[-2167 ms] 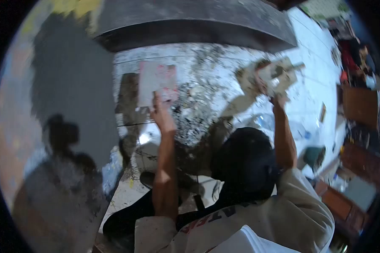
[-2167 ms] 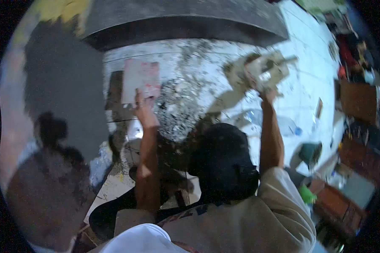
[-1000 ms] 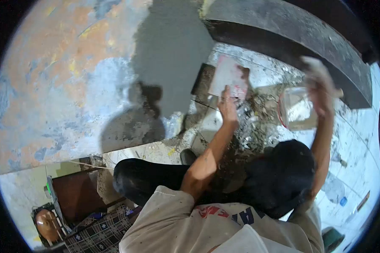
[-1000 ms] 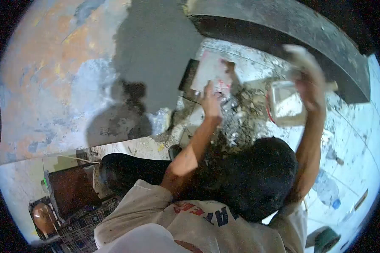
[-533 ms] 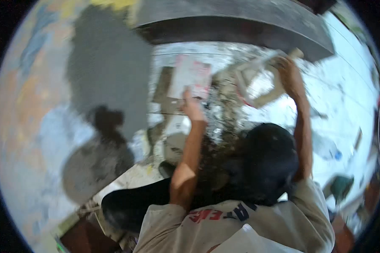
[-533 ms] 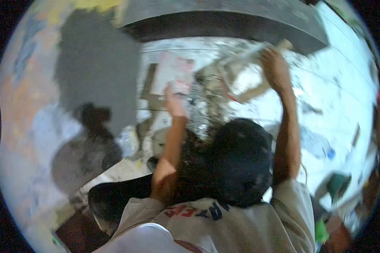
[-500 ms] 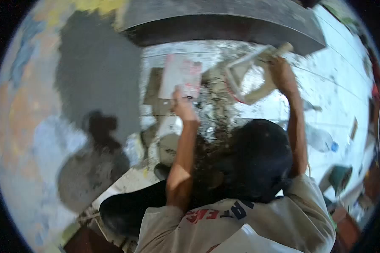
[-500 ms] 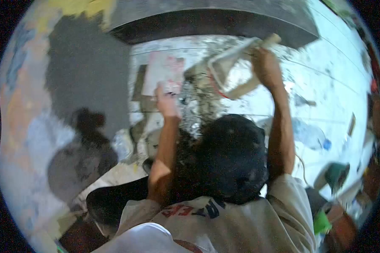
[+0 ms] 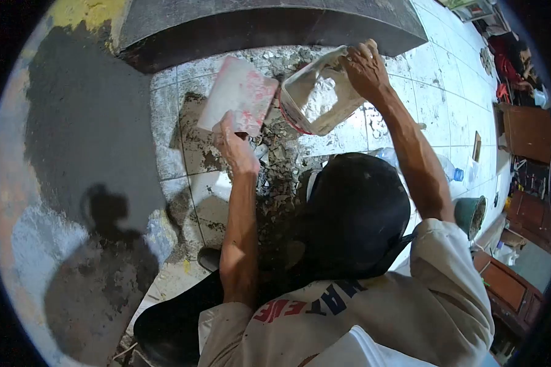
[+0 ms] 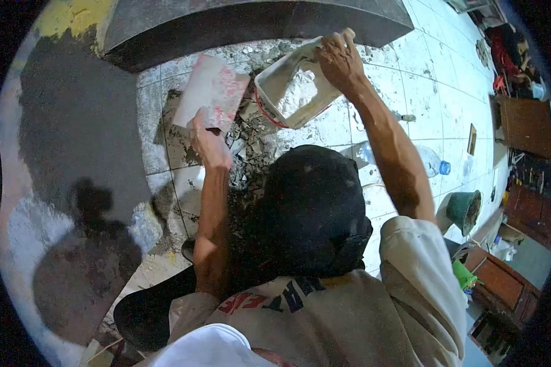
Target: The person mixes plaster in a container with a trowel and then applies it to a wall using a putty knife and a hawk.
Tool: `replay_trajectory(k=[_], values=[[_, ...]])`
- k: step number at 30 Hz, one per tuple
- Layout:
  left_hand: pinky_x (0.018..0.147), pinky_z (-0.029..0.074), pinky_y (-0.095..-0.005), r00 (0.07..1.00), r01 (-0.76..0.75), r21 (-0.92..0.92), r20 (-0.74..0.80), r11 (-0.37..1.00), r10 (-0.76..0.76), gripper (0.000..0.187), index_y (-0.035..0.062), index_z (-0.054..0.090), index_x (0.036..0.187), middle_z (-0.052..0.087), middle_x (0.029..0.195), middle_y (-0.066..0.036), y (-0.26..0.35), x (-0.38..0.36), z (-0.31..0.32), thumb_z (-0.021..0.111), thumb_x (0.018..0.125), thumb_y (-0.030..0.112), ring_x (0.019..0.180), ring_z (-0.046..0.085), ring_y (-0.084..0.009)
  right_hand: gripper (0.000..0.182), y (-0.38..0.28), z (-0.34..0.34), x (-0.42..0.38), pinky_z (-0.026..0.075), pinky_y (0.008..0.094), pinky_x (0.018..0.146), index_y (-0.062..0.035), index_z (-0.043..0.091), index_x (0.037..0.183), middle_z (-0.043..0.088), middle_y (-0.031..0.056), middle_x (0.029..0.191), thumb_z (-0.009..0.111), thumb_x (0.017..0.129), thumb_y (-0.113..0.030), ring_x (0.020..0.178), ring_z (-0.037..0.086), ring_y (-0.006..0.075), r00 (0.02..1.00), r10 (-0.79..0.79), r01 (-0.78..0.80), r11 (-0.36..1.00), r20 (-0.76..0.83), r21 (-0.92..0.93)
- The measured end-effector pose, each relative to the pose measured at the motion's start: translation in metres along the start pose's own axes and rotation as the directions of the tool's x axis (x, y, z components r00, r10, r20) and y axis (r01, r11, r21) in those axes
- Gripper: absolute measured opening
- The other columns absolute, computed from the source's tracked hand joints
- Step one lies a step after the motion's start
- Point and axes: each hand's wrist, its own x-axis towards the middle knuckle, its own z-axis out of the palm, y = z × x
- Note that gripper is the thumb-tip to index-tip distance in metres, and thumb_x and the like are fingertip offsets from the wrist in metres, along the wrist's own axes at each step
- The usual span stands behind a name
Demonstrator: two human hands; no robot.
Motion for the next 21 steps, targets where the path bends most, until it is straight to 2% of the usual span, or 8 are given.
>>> replay_trajectory(k=[3, 6, 7, 12, 14, 18, 19, 21], values=[[0.1, 0.048, -0.043, 0.999, 0.033, -0.081, 0.021, 0.996, -0.032, 0.041, 0.0026, 0.062, 0.12, 0.063, 0.123, -0.01, 0.0, -0.002, 0.003, 0.071, 0.092, 0.03, 0.114, 0.06, -0.0246, 0.026, 0.008, 0.013, 0.006, 0.036, 0.0468, 0.114, -0.0177, 0.074, 0.118, 0.067, 0.0079, 0.117, 0.061, 0.095, -0.019, 0.121, 0.056, 0.0277, 0.986, -0.149, 0.155, 0.985, 0.075, -0.083], [0.09, 0.05, -0.0393, 0.998, 0.054, -0.128, 0.04, 0.99, -0.05, 0.035, 0.0064, 0.064, 0.117, 0.065, 0.116, -0.006, -0.002, 0.0, 0.003, 0.071, 0.092, 0.03, 0.103, 0.062, -0.0197, 0.024, 0.017, 0.009, 0.012, 0.039, 0.046, 0.112, -0.0174, 0.075, 0.116, 0.066, 0.0063, 0.12, 0.063, 0.095, -0.019, 0.12, 0.057, 0.0247, 0.928, -0.338, 0.358, 0.927, 0.158, -0.115], [0.089, 0.05, -0.0395, 0.997, 0.048, -0.117, 0.062, 0.992, -0.041, 0.034, 0.0059, 0.062, 0.116, 0.065, 0.115, -0.006, -0.002, 0.002, 0.002, 0.07, 0.092, 0.03, 0.103, 0.062, -0.0202, 0.023, 0.021, 0.006, 0.009, 0.042, 0.0439, 0.107, -0.0175, 0.073, 0.115, 0.066, 0.0049, 0.12, 0.065, 0.094, -0.017, 0.119, 0.059, 0.0229, 0.92, -0.39, 0.392, 0.918, 0.04, -0.066], [0.086, 0.057, -0.0443, 0.996, 0.048, -0.105, 0.074, 0.993, -0.04, 0.036, 0.0039, 0.053, 0.116, 0.062, 0.117, -0.01, 0.006, 0.003, 0.002, 0.068, 0.096, 0.03, 0.106, 0.062, -0.0242, 0.025, 0.01, -0.078, -0.004, 0.048, 0.0432, 0.089, -0.0138, 0.071, 0.115, 0.068, 0.0048, 0.102, 0.067, 0.091, -0.015, 0.104, 0.065, 0.0229, 0.937, -0.316, 0.325, 0.945, 0.151, -0.042], [0.093, 0.061, -0.0543, 0.982, 0.072, -0.161, 0.183, 0.984, -0.042, 0.046, 0.0024, 0.044, 0.133, 0.055, 0.126, -0.013, 0.014, 0.002, 0.004, 0.062, 0.098, 0.026, 0.116, 0.061, -0.031, 0.026, 0.008, -0.09, -0.011, 0.048, 0.0425, 0.087, -0.0136, 0.069, 0.117, 0.068, 0.0059, 0.098, 0.067, 0.092, -0.016, 0.1, 0.067, 0.0249, 0.953, -0.244, 0.249, 0.969, 0.178, -0.007], [0.091, 0.063, -0.0524, 0.954, -0.034, -0.092, 0.295, 0.995, 0.059, 0.051, 0.004, 0.042, 0.139, 0.053, 0.135, -0.014, 0.029, 0.0, 0.009, 0.068, 0.096, 0.015, 0.121, 0.06, -0.0296, 0.024, 0.019, -0.105, -0.018, 0.054, 0.0449, 0.078, -0.0117, 0.068, 0.117, 0.072, 0.0144, 0.102, 0.065, 0.093, -0.016, 0.096, 0.071, 0.0279, 0.966, -0.051, 0.079, 0.992, 0.252, -0.102], [0.089, 0.064, -0.0462, 0.948, -0.03, -0.069, 0.315, 0.997, 0.051, 0.056, 0.002, 0.04, 0.142, 0.054, 0.138, -0.013, 0.025, 0.007, 0.006, 0.07, 0.095, 0.012, 0.117, 0.062, -0.0268, 0.02, 0.027, -0.095, -0.02, 0.057, 0.0457, 0.069, -0.0108, 0.068, 0.111, 0.073, 0.0178, 0.094, 0.063, 0.093, -0.017, 0.086, 0.073, 0.0298, 0.983, -0.08, 0.102, 0.986, 0.166, -0.131], [0.088, 0.063, -0.0432, 0.937, -0.019, 0.005, 0.348, 1.0, 0.016, 0.059, 0.0011, 0.039, 0.143, 0.055, 0.137, -0.013, 0.023, 0.02, 0.0, 0.071, 0.095, 0.013, 0.113, 0.064, -0.0257, 0.016, 0.028, -0.085, -0.02, 0.057, 0.0436, 0.067, -0.0094, 0.07, 0.107, 0.073, 0.0158, 0.087, 0.062, 0.095, -0.016, 0.08, 0.074, 0.0283, 0.971, -0.039, 0.063, 0.994, 0.236, -0.093]])
